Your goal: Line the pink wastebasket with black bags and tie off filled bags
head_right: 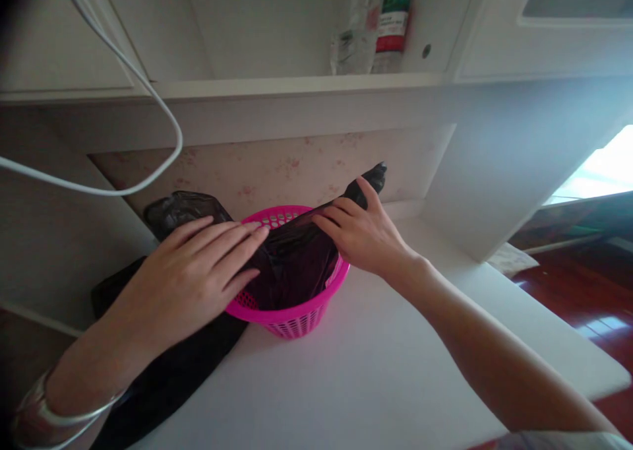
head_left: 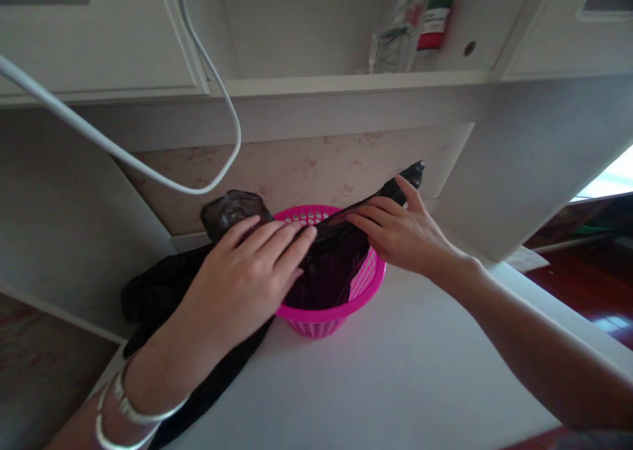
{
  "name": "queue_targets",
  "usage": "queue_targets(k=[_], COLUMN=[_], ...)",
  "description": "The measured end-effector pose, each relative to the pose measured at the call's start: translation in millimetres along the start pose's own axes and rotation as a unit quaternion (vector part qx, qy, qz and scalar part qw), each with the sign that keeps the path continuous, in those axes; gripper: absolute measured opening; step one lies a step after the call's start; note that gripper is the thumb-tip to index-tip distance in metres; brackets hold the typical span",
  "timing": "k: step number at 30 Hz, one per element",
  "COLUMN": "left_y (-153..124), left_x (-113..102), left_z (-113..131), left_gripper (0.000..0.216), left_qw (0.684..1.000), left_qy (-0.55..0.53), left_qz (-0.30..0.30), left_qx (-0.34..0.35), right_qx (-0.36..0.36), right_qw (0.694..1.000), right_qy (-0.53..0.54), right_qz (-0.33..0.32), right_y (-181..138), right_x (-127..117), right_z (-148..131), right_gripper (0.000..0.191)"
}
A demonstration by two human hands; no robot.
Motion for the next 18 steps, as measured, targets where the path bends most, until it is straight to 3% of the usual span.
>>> queue_targets(k=[2,4,8,11,14,16,18], left_y=[-8,-23,-55,-74,-88,-96,-104], left_x=[27,36,6,-14,-20,-12,9], left_z=[-15,-20,-17,-1,21,36,52], left_gripper=[0.027,0.015,0.012,0.014,0.021,0.025,0.026], left_qw=[0.998,0.997,0.987,0.975,0.969,0.969,0.968], left_qy=[0.012,-0.020,-0.150,-0.216,-0.245,-0.247,-0.251], left_qz=[-0.053,-0.068,-0.029,-0.021,0.012,0.019,-0.019], left_qx=[-0.023,-0.022,-0.045,-0.051,-0.038,-0.025,-0.010], right_qx=[0.007,0.007,0.009,0.021,0.022,0.022,0.031], right_qw=[1.000,1.000,0.993,0.985,0.985,0.988,0.991], right_qy=[-0.027,-0.011,0.095,0.150,0.164,0.150,0.132], right_qz=[-0.007,0.016,0.072,0.081,0.045,0.009,-0.021], right_y=[-6,-17,-47,-76,-102,-114,-121], right_x=[4,-4,-30,-40,-33,-21,-7], right_z=[10,14,6,-2,-14,-24,-31], right_gripper=[0.024,0.018,0.019,0.027,0.019,0.011,0.015])
Point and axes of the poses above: each hand's wrist, its own y-axis towards the middle knuckle, its own x-axis out of the palm, z = x × y, the point moved 10 cm from there along y, towards the middle knuckle, and after that the axes turned 12 degrees about y, right-handed, at the moved point
